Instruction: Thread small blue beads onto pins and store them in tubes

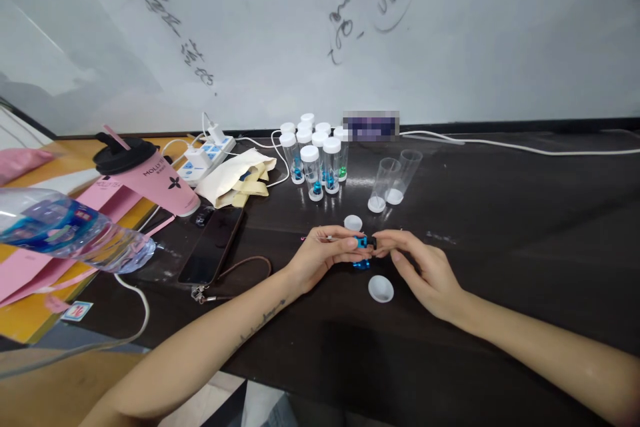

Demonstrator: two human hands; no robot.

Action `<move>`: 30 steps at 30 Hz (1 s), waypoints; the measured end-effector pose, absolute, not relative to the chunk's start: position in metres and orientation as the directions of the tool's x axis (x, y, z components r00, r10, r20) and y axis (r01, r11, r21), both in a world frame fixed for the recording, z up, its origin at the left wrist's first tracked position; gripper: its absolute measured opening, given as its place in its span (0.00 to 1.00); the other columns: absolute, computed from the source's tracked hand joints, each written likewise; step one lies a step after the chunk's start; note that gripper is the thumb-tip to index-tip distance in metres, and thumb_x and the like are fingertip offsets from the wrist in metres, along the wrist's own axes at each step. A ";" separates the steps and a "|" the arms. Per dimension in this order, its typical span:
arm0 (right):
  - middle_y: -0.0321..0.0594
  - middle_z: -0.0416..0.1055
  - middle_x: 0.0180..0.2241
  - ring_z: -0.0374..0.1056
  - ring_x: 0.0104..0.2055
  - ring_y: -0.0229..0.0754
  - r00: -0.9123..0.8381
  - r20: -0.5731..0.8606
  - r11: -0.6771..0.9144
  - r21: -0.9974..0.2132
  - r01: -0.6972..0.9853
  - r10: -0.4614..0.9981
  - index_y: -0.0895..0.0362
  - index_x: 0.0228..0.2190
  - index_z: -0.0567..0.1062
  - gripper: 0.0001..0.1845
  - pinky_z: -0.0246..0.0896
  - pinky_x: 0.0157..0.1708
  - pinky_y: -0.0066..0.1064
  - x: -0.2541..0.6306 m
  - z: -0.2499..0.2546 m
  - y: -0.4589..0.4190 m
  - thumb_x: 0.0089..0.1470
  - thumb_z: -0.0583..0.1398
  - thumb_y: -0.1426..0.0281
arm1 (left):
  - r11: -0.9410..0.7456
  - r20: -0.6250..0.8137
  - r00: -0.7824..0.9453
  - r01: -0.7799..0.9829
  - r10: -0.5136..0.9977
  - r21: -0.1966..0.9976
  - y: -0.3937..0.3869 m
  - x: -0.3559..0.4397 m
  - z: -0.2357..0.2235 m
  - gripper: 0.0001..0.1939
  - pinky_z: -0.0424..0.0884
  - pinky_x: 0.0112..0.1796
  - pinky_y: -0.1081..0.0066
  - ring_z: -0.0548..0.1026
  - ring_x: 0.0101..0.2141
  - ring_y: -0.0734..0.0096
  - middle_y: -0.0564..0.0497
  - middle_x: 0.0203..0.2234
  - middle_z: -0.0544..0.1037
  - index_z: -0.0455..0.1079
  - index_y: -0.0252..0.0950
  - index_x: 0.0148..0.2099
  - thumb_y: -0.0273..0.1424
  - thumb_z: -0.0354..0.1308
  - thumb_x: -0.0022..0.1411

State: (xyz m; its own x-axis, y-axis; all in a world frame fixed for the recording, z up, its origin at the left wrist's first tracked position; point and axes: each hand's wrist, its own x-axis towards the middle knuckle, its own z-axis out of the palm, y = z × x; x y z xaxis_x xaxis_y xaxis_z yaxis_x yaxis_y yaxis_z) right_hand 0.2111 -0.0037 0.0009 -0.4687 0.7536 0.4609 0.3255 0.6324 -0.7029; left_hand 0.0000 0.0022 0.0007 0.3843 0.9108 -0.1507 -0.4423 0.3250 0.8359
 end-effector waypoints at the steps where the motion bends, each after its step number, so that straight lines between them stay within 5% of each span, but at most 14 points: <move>1: 0.38 0.76 0.38 0.74 0.39 0.39 -0.471 0.461 0.634 -0.701 0.326 0.752 0.53 0.51 0.66 0.18 0.70 0.40 0.29 0.211 0.001 -0.004 0.61 0.51 0.77 | 0.325 -0.150 0.385 -0.443 0.911 0.836 0.002 0.000 0.001 0.13 0.75 0.41 0.66 0.81 0.34 0.64 0.44 0.30 0.82 0.77 0.30 0.40 0.30 0.67 0.51; 30: 0.38 0.75 0.37 0.73 0.38 0.38 -0.460 0.462 0.629 -0.705 0.328 0.758 0.54 0.50 0.67 0.16 0.69 0.40 0.29 0.210 0.001 -0.003 0.61 0.52 0.77 | 0.323 -0.151 0.376 -0.449 0.914 0.833 0.001 0.000 0.002 0.12 0.75 0.41 0.66 0.81 0.34 0.64 0.44 0.30 0.82 0.77 0.29 0.39 0.29 0.68 0.51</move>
State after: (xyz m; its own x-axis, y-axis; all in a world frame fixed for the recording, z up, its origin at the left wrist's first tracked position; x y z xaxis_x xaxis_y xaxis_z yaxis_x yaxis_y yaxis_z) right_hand 0.2104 -0.0034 0.0005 -0.4595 0.7584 0.4622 0.3282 0.6286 -0.7051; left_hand -0.0002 0.0009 0.0019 0.3765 0.9140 -0.1512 -0.4494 0.3229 0.8329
